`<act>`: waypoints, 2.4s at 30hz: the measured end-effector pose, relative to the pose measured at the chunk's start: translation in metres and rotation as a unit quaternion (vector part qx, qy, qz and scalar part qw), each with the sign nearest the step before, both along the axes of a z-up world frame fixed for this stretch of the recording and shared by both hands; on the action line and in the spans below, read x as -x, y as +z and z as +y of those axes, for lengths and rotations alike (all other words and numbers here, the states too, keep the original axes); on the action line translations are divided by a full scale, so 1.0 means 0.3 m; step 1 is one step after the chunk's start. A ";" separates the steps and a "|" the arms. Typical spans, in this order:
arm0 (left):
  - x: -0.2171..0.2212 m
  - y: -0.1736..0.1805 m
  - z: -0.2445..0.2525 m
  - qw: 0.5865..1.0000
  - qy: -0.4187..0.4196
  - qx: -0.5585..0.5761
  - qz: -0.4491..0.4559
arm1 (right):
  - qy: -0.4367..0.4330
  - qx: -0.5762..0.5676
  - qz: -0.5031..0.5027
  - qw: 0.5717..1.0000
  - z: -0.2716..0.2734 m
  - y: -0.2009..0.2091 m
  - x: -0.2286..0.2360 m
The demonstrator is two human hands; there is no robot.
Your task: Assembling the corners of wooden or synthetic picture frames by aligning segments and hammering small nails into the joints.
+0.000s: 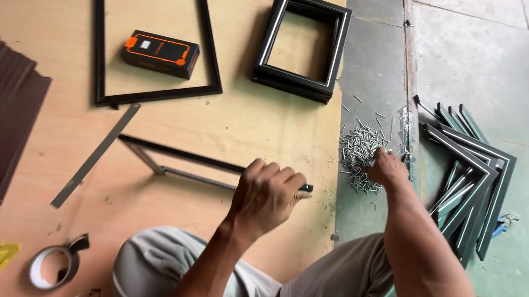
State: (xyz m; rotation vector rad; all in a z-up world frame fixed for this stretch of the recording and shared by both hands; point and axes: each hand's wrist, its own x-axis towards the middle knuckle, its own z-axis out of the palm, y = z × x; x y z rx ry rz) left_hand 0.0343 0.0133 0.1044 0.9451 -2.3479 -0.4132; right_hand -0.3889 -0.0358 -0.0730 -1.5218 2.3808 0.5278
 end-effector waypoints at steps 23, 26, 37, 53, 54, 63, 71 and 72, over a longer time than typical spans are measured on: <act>-0.038 -0.066 0.057 0.991 0.087 0.099 0.005 | -0.146 0.124 -0.161 0.968 0.059 0.166 -0.024; -0.029 -0.082 0.071 0.994 0.086 0.067 0.025 | -0.146 0.148 -0.167 0.964 0.072 0.183 -0.029; -0.021 -0.105 0.066 0.987 0.114 0.118 0.004 | -0.177 0.211 -0.210 0.938 0.070 0.198 -0.043; -0.016 -0.115 0.057 0.983 0.130 0.129 -0.029 | 0.048 0.352 -0.614 0.705 0.145 0.607 -0.524; -0.017 -0.110 0.058 0.983 0.132 0.127 -0.031 | 0.047 0.349 -0.616 0.705 0.176 0.586 -0.527; 0.009 -0.115 0.052 0.982 0.150 0.115 -0.011 | 0.059 0.338 -0.678 0.650 0.275 0.627 -0.601; 0.013 -0.135 0.038 0.977 0.152 0.148 0.007 | 0.196 0.415 -0.489 0.742 0.285 0.615 -0.642; 0.017 -0.147 0.036 0.977 0.153 0.146 0.006 | 0.196 0.413 -0.490 0.742 0.289 0.631 -0.657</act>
